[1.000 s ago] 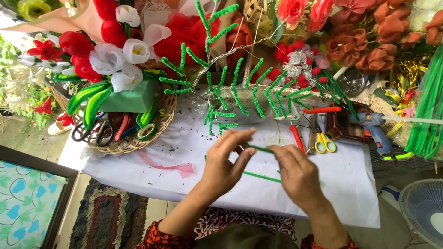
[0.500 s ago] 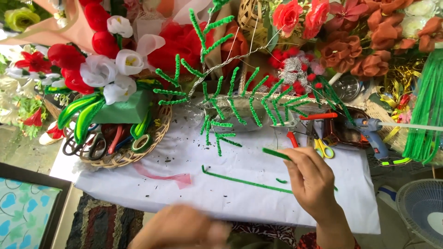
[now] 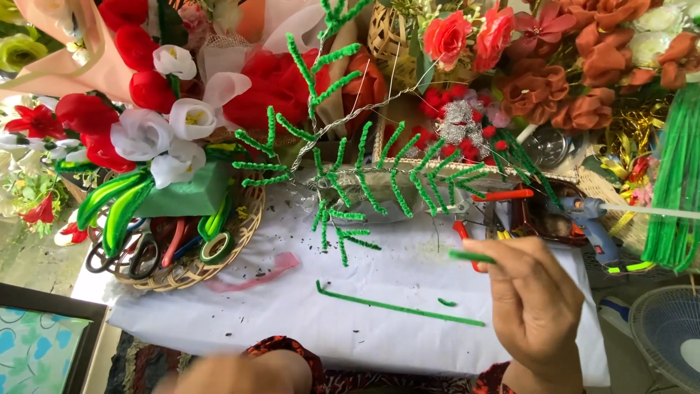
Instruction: The person attaches green pipe cleaners to a wire frame by wrapping them around the frame and trimming excess with scissors. The person repeats this process to add multiple pipe cleaner branches to the structure.
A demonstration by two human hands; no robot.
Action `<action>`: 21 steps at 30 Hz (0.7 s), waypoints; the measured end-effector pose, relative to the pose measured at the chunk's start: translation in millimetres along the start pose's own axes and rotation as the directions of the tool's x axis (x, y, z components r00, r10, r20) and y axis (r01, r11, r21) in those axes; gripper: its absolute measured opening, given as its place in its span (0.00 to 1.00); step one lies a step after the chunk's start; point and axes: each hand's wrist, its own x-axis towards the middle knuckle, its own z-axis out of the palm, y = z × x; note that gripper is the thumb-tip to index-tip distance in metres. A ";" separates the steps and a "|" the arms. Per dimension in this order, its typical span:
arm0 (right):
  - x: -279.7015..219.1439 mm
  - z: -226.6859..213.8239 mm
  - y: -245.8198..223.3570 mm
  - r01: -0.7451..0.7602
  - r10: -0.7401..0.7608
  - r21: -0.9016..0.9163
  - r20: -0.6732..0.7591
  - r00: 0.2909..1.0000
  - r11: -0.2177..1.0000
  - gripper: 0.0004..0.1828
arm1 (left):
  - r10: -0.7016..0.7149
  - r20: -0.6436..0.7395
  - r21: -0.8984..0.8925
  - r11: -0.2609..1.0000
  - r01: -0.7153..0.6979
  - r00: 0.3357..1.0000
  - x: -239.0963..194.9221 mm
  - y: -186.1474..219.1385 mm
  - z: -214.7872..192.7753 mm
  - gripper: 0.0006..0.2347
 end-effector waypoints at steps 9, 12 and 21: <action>47.3 22.3 12.2 -0.042 0.042 -0.009 -0.020 0.999 0.999 0.10 | 0.126 -0.527 -0.469 0.781 -0.412 0.840 123.3 27.1 55.1 0.08; 57.7 39.1 24.3 0.010 -0.010 0.049 -0.014 1.000 0.999 0.10 | 0.169 -0.510 -0.339 0.862 -0.378 0.843 143.9 21.9 80.9 0.09; 88.8 70.8 37.2 0.015 -0.016 0.084 0.010 1.000 0.996 0.10 | 0.120 -0.431 -0.208 0.951 -0.228 0.894 188.9 2.2 143.1 0.14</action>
